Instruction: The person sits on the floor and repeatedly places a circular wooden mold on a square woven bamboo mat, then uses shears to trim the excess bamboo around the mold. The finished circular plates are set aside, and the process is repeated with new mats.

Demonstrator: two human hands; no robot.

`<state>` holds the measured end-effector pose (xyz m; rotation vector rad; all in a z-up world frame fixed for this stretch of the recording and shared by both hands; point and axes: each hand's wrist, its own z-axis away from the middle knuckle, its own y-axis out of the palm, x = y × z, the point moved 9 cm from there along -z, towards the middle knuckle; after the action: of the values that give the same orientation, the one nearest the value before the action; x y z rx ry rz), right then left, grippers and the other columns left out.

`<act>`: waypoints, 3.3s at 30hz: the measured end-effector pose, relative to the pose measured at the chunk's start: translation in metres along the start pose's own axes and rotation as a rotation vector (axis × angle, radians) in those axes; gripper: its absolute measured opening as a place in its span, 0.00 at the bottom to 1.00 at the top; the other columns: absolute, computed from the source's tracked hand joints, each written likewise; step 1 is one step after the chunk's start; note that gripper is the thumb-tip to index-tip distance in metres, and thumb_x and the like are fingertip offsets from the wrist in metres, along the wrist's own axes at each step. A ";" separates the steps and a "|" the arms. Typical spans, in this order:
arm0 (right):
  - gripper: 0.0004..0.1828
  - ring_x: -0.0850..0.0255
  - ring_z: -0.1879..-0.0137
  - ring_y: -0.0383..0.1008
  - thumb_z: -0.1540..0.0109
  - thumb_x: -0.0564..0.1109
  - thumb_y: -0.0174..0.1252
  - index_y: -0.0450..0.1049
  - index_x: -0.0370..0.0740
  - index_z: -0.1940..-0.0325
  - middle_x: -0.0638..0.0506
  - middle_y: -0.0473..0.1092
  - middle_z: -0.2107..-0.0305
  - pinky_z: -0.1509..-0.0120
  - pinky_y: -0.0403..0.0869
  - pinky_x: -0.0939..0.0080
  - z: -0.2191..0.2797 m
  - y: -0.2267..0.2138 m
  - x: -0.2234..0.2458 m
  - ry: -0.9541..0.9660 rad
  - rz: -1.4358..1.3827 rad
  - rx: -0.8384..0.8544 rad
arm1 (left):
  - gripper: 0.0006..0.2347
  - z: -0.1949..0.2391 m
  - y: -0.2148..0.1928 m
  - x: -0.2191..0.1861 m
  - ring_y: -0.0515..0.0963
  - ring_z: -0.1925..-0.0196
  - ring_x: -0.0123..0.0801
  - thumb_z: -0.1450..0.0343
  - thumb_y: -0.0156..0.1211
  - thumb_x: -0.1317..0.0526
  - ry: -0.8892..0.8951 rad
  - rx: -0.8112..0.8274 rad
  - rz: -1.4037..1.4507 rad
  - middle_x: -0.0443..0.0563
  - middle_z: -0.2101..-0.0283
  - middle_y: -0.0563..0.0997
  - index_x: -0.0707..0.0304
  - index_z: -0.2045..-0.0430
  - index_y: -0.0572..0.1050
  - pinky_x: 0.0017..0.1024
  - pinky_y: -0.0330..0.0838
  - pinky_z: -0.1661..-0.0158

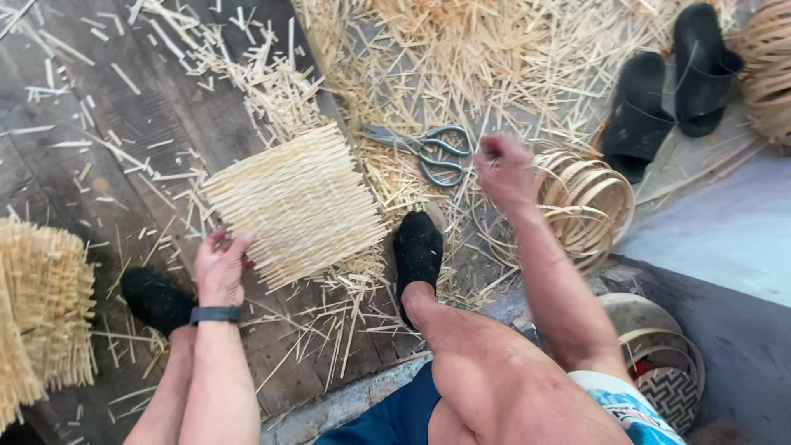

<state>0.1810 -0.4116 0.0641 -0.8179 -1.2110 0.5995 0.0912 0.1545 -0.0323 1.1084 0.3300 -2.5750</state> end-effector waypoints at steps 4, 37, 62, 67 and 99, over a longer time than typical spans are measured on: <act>0.23 0.46 0.45 0.73 0.48 0.57 0.74 0.82 0.46 0.53 0.41 0.71 0.52 0.39 0.72 0.47 0.002 -0.071 -0.067 0.019 0.684 0.082 | 0.26 -0.001 -0.022 -0.018 0.81 0.61 0.28 0.33 0.73 0.67 0.093 -0.117 0.040 0.52 0.55 0.77 0.65 0.42 0.65 0.27 0.76 0.65; 0.09 0.59 0.57 0.72 0.41 0.40 0.60 0.75 0.40 0.57 0.52 0.68 0.66 0.51 0.77 0.58 0.100 -0.011 0.314 -1.082 -0.117 0.080 | 0.31 0.151 0.196 -0.120 0.50 0.90 0.21 0.30 0.35 0.27 -0.259 0.446 0.018 0.37 0.90 0.53 0.52 0.93 0.57 0.25 0.42 0.88; 0.28 0.68 0.84 0.57 0.29 0.59 0.55 0.79 0.36 0.72 0.56 0.64 0.88 0.80 0.60 0.67 0.080 0.030 0.204 0.275 -1.192 0.847 | 0.16 0.151 0.134 -0.151 0.53 0.87 0.22 0.25 0.58 0.58 -0.082 0.562 0.613 0.39 0.88 0.57 0.59 0.86 0.67 0.23 0.47 0.84; 0.16 0.68 0.65 0.76 0.34 0.51 0.57 0.78 0.38 0.50 0.55 0.76 0.70 0.58 0.79 0.66 0.059 -0.028 0.234 -0.048 -0.586 0.752 | 0.17 0.142 0.120 -0.168 0.57 0.85 0.23 0.25 0.59 0.55 -0.045 0.517 0.876 0.39 0.88 0.59 0.60 0.84 0.69 0.24 0.49 0.82; 0.12 0.63 0.67 0.80 0.45 0.41 0.71 0.84 0.36 0.58 0.47 0.80 0.71 0.57 0.78 0.64 0.017 0.149 0.176 0.016 -0.159 0.319 | 0.08 -0.002 0.017 -0.038 0.85 0.72 0.31 0.42 0.77 0.65 0.320 -0.278 -0.440 0.53 0.73 0.86 0.63 0.73 0.86 0.28 0.77 0.65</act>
<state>0.2142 -0.1834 0.0461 -0.4524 -1.1178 0.6340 0.1234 0.1467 -0.0068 1.4685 1.0809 -2.5801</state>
